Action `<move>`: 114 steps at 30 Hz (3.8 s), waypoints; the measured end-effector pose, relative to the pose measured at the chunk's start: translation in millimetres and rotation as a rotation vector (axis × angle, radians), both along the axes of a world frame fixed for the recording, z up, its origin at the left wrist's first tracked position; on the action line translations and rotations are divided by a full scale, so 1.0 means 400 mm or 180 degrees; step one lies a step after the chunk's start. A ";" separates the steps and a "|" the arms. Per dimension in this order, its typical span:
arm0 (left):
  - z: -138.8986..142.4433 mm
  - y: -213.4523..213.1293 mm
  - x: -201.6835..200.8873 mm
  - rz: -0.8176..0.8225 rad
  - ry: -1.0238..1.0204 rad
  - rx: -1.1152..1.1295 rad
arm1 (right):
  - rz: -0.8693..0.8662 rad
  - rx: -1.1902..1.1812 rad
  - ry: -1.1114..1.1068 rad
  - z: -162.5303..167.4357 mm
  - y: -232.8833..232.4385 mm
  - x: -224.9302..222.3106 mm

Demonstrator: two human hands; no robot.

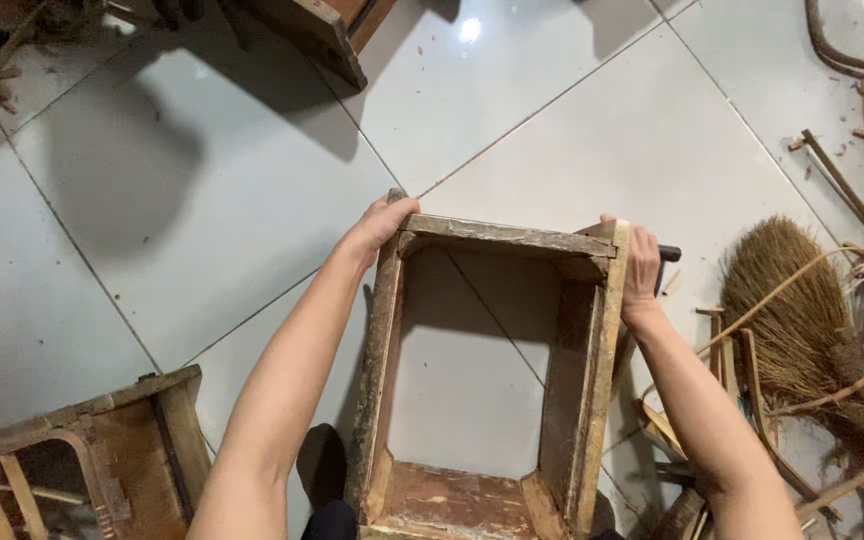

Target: The person sits on a tiled floor and weaves a long flexible bamboo strip around the rim of a wooden-framed basket, pressing and tucking the strip along the woven basket wall. They reposition the basket repeatedly and bend the strip to fit it around the frame edges.

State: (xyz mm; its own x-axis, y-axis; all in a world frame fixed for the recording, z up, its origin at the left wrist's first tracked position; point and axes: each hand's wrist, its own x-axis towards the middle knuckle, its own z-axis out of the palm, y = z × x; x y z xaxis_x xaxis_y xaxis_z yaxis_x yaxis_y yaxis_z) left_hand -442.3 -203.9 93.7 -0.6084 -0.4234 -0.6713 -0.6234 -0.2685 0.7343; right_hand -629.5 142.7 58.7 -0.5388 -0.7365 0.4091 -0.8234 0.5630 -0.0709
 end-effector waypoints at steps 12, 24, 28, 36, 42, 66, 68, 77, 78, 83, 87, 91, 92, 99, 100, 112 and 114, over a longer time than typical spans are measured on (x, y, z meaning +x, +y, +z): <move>0.000 0.004 0.004 -0.0119 0.0077 -0.0071 | 0.0254 -0.0052 -0.0493 -0.011 0.007 -0.035; 0.018 0.009 0.000 -0.0027 0.0077 -0.0030 | 0.0044 0.1681 -0.2109 0.040 -0.030 -0.096; 0.011 0.011 0.002 0.0013 0.0158 -0.0398 | 0.0041 0.0385 -0.0543 0.003 0.014 -0.026; 0.012 0.022 0.000 -0.0301 -0.0249 -0.1151 | 0.0065 0.1784 -0.2068 0.028 -0.003 -0.115; 0.025 0.026 -0.001 -0.0324 -0.0882 -0.1747 | 0.0208 -0.0108 -0.0884 -0.007 0.016 -0.022; 0.054 0.064 0.018 -0.0622 0.0571 -0.3596 | -0.0489 0.1519 -0.1264 0.077 0.113 -0.112; 0.072 0.085 0.024 -0.1271 0.1822 -0.4521 | -0.1072 0.1569 -0.1633 0.069 0.199 -0.084; 0.042 0.105 -0.019 -0.2584 0.1260 -0.4764 | -0.0382 0.1414 -0.1807 -0.053 0.387 0.204; 0.034 0.090 -0.011 -0.2549 0.1108 -0.4713 | -0.0490 0.1406 -0.1766 -0.059 0.405 0.214; 0.023 -0.051 0.096 -0.2151 0.0211 -0.4675 | -0.0809 0.1476 -0.1783 -0.048 0.478 0.250; 0.035 -0.164 0.234 -0.1606 -0.0989 -0.4049 | -0.1041 0.0448 -0.1873 -0.012 0.520 0.287; 0.033 -0.176 0.387 -0.0819 -0.1507 -0.3712 | -0.1817 -0.0023 -0.2618 -0.010 0.570 0.363; 0.025 -0.152 0.424 -0.0806 -0.1606 -0.3651 | -0.1704 -0.0088 -0.2684 -0.018 0.587 0.396; 0.002 0.121 0.632 -0.0855 -0.1695 -0.2984 | -0.1329 -0.0175 -0.2855 -0.104 0.675 0.683; 0.021 0.166 0.658 -0.0708 -0.1143 -0.3325 | -0.1164 -0.0244 -0.2584 -0.106 0.681 0.710; 0.635 0.443 0.841 -0.2470 0.1204 -0.1606 | -0.1841 -0.0060 -0.1973 0.054 0.622 0.744; 0.644 0.543 0.915 -0.3189 0.0922 -0.2819 | -0.1849 -0.0032 -0.2031 0.085 0.619 0.752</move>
State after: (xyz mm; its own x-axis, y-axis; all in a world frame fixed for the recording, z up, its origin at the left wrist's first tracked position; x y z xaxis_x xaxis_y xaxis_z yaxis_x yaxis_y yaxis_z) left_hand -76.3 13.3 351.4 -0.9768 0.0601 -0.2057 -0.0669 0.8265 0.5590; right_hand -328.5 390.3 92.7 -0.9579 -0.2709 -0.0950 -0.2062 0.8794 -0.4291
